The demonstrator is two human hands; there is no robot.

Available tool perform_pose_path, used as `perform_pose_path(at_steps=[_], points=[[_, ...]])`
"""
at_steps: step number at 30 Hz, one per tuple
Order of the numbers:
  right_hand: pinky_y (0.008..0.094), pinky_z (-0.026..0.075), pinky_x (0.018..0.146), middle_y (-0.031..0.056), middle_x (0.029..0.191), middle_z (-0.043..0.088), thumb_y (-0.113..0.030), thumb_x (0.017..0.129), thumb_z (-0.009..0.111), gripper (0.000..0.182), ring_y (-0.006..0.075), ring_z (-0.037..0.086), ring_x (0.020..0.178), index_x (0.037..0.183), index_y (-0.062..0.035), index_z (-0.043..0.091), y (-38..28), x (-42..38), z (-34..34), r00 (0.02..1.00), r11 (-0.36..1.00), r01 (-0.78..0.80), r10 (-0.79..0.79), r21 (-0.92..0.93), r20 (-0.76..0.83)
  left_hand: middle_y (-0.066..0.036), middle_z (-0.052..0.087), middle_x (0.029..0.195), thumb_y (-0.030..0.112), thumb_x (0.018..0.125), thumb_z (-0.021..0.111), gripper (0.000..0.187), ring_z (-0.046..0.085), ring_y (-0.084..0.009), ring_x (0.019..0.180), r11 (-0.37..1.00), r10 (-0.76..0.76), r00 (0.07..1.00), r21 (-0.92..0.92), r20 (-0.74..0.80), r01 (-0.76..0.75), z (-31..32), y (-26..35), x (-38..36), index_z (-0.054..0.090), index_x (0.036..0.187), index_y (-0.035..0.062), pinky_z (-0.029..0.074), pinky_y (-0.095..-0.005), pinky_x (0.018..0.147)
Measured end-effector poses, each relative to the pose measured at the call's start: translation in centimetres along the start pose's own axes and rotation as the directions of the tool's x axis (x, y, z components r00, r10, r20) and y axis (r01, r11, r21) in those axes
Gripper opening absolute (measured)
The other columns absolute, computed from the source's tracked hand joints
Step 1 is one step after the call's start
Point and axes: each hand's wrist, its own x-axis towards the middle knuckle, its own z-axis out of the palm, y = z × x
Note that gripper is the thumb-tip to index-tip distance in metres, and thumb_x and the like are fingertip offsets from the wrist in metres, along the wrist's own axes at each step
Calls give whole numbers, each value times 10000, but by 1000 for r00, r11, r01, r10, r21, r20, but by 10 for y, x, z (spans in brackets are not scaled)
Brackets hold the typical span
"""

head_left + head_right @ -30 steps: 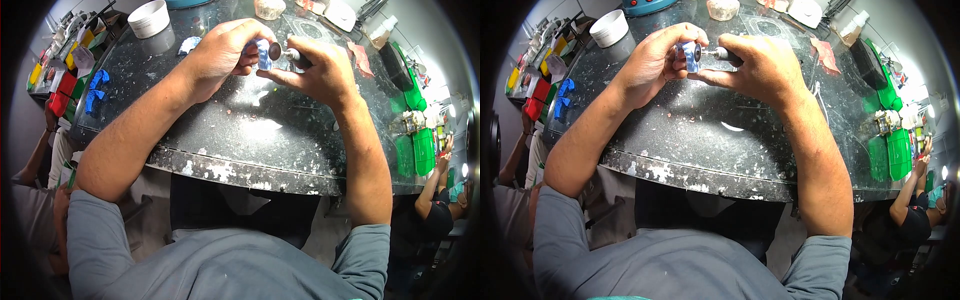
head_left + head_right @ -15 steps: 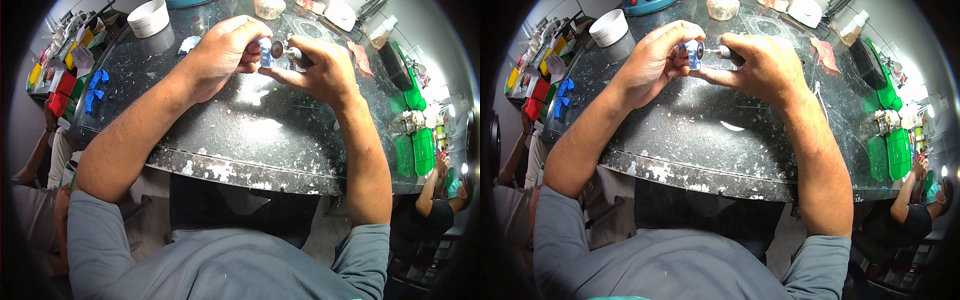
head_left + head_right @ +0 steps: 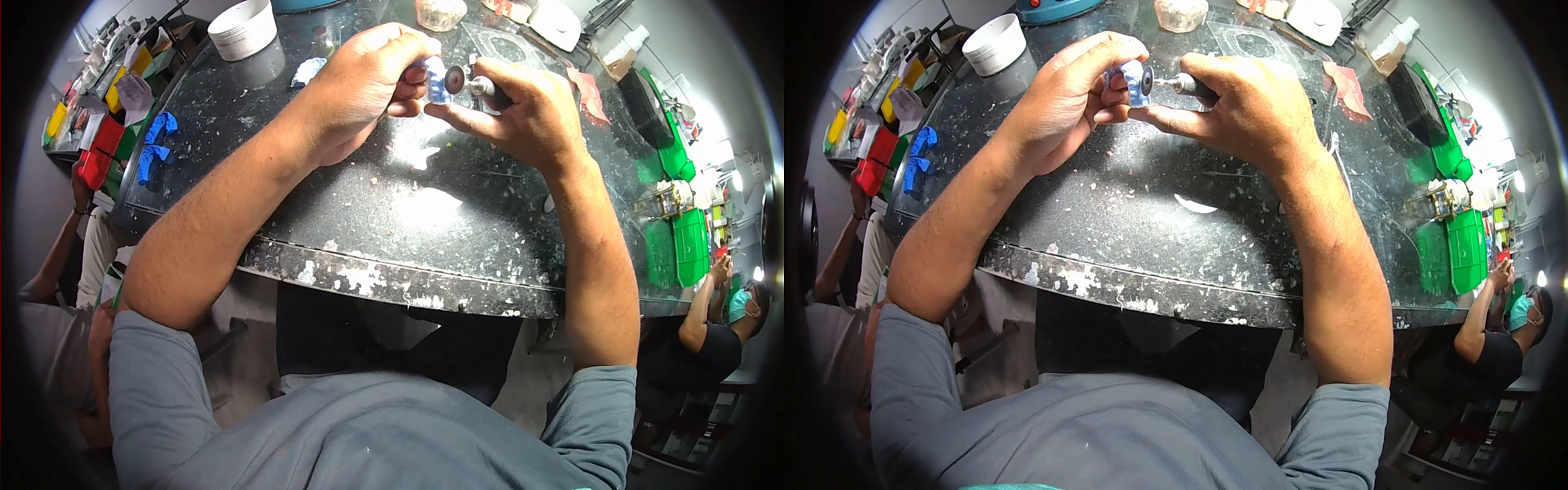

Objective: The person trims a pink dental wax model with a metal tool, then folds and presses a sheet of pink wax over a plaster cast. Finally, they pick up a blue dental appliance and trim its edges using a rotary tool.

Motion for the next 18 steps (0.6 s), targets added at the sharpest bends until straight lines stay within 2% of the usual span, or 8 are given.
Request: perform_pose_path(at_steps=[2, 4, 12, 18], points=[[366, 462, 488, 52, 503, 503, -542, 706, 794, 534, 243, 583, 488, 654, -85, 523, 1, 0, 0, 1000, 1000, 11, -11, -9, 2, 32, 508, 825, 298, 1018, 479, 249, 463, -59, 713, 1000, 1, 1000, -11, 6, 0, -1, -1, 1, 612, 1066, 94, 356, -198, 571], [289, 401, 472, 9, 525, 472, -358, 698, 863, 384, 118, 461, 478, 751, -73, 611, 3, -2, 2, 1000, 1000, 16, -16, 15, -3, 32, 507, 828, 292, 1020, 476, 245, 462, -59, 715, 1000, -1, 1000, -19, 10, 1, -2, -1, 1, 613, 1068, 96, 358, -198, 572], [293, 394, 470, 12, 524, 468, -357, 700, 863, 385, 116, 444, 478, 749, -69, 613, 3, -1, 2, 999, 999, 37, -36, 25, -15, 32, 506, 838, 290, 1023, 475, 240, 452, -46, 719, 999, -2, 998, -44, 59, 5, -7, -3, 3, 623, 1067, 106, 363, -194, 570], [292, 390, 467, 15, 523, 464, -365, 704, 861, 390, 119, 439, 475, 753, -67, 615, 4, -2, 2, 999, 999, 46, -46, 26, -17, 28, 509, 831, 278, 1015, 490, 223, 445, -44, 711, 998, -12, 1000, -63, 27, 14, -4, -2, 2, 623, 1048, 102, 351, -191, 555]])
